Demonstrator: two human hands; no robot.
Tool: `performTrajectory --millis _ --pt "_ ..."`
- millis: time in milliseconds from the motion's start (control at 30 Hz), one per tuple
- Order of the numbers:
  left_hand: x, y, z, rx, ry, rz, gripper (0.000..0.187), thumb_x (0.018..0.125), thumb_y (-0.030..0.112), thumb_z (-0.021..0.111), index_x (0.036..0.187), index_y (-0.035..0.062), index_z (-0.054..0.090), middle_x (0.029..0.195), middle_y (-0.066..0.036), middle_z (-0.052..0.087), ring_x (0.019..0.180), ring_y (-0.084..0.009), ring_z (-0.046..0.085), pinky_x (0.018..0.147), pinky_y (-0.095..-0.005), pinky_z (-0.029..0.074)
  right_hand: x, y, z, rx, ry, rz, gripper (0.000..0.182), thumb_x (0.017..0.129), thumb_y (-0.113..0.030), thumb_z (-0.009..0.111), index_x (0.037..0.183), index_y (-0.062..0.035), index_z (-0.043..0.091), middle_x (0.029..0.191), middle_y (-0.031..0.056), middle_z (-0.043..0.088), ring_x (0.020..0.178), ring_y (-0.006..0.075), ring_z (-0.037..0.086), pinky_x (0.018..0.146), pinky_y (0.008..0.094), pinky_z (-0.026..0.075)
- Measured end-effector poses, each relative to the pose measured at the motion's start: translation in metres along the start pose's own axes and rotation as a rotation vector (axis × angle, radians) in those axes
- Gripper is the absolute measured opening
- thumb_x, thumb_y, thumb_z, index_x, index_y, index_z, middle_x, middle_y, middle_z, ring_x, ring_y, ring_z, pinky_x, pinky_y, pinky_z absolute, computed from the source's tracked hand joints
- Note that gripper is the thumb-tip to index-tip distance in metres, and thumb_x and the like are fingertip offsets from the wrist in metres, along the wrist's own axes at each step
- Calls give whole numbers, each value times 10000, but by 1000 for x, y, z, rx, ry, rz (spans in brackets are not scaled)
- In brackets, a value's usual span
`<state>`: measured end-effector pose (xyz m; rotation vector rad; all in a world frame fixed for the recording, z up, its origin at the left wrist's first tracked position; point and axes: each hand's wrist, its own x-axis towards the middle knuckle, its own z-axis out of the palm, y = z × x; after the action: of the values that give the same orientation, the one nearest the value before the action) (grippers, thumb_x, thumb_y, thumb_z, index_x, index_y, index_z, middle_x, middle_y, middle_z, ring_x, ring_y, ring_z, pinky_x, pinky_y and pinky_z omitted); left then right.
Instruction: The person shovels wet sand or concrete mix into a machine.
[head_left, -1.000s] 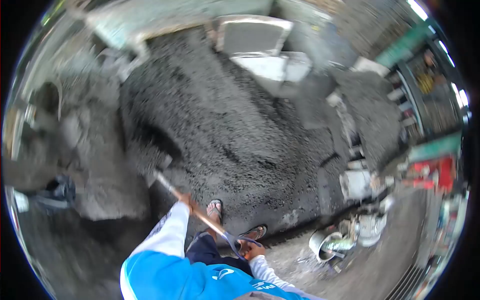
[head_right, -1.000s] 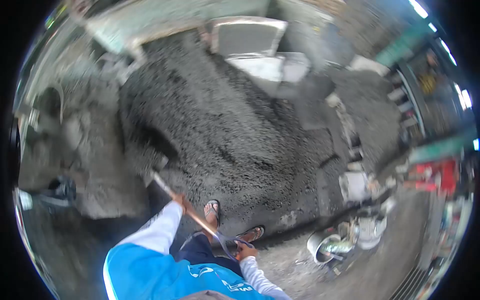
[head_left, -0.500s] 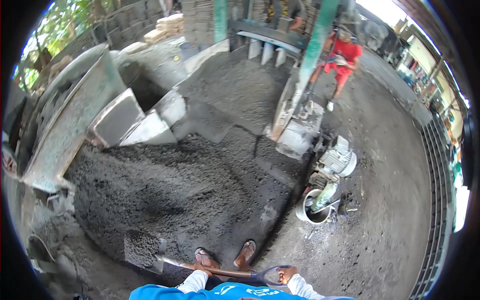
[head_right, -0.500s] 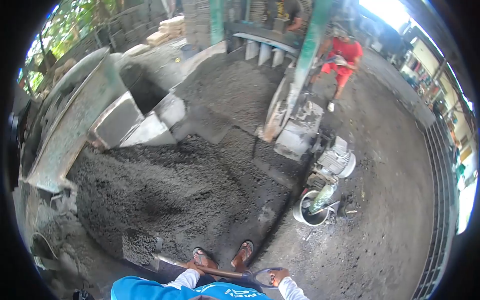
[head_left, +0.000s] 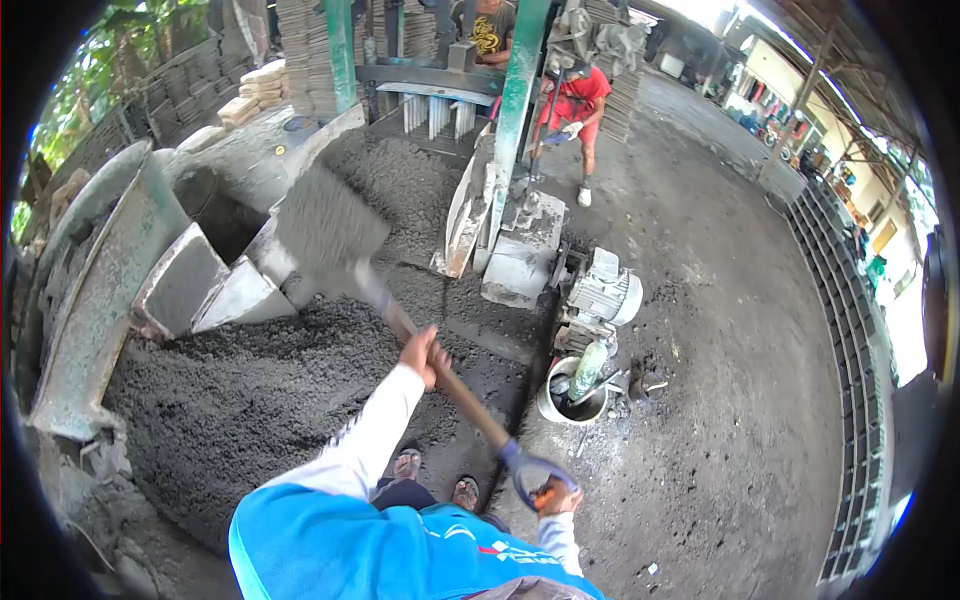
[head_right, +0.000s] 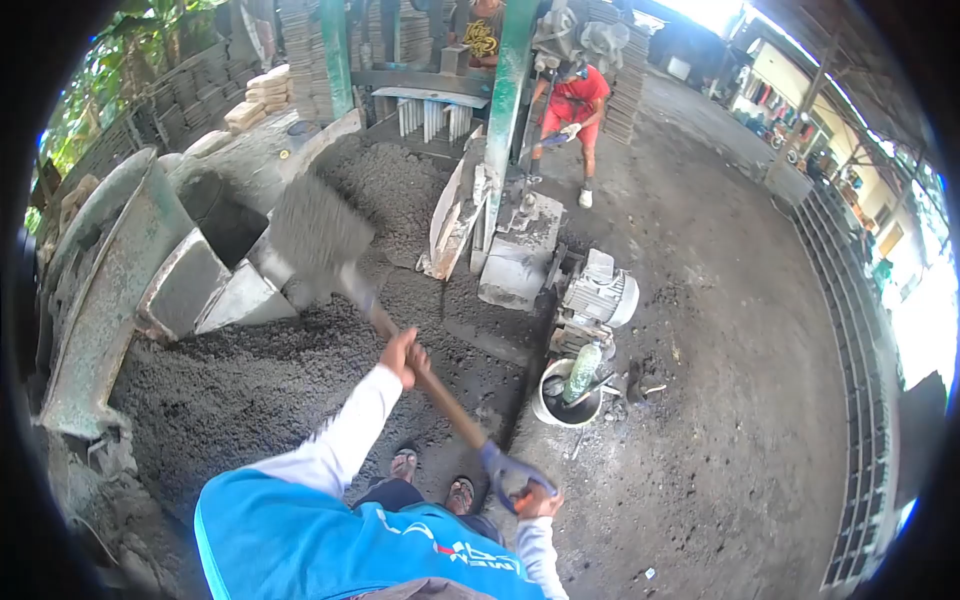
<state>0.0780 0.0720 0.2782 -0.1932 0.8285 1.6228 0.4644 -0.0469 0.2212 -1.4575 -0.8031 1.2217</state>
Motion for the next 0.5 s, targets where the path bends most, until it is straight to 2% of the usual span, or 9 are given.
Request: performTrajectory --millis 33,67,100,200,233,300,367,433,500 --pt "16 21 29 43 -161 1 311 877 280 660 730 187 401 568 43 337 518 -135 381 572 -363 397 -3 -26 22 51 -2 -53 109 714 -80 596 752 13 553 588 112 535 482 212 538 447 354 461" --pt "21 41 66 34 -198 -37 282 864 286 677 758 188 436 568 50 372 508 -136 395 551 -350 403 -5 -51 44 102 -6 -107 108 700 -58 604 759 17 556 591 106 543 497 200 552 458 336 463" --pt "30 60 96 51 -271 -60 245 856 282 687 799 189 468 573 49 396 513 -141 423 552 -361 420 -21 -96 68 187 -46 -117 128 719 -97 614 744 18 563 592 80 563 505 185 560 501 336 468" --pt "57 101 161 114 -399 -83 244 859 283 685 820 164 476 606 20 441 541 -156 481 580 -390 448 -29 -132 115 -7 110 -510 100 704 -76 645 728 -24 563 613 87 563 527 209 575 531 332 471" --pt "61 114 173 99 -420 -126 247 862 287 684 822 158 478 610 15 447 539 -157 482 577 -387 448 -32 -142 131 -151 138 -728 106 705 -88 656 728 -38 566 632 92 564 540 223 576 533 337 468" --pt "76 132 177 99 -444 -168 242 866 298 680 824 163 483 613 18 455 543 -158 485 582 -386 448 -41 -155 162 -448 197 -1143 117 709 -114 676 727 -65 572 670 101 565 567 252 579 538 345 463" --pt "94 144 170 136 -441 -193 239 871 314 674 825 170 488 615 22 459 548 -157 487 588 -384 446 -50 -165 180 -539 -38 -1416 188 609 -108 683 773 -88 593 790 66 589 690 276 570 647 417 443" --pt "113 151 140 183 -402 -203 240 875 335 668 826 179 493 615 28 459 554 -156 489 597 -383 444 -62 -156 196 -785 -194 -1502 231 580 -120 662 798 -100 589 820 56 594 785 265 578 753 426 417" --pt "115 153 119 208 -383 -202 238 888 363 647 825 186 501 611 32 456 553 -165 488 611 -396 443 -56 -110 204 -824 -200 -1475 238 589 -140 664 818 -112 602 877 55 594 862 255 579 815 449 411"
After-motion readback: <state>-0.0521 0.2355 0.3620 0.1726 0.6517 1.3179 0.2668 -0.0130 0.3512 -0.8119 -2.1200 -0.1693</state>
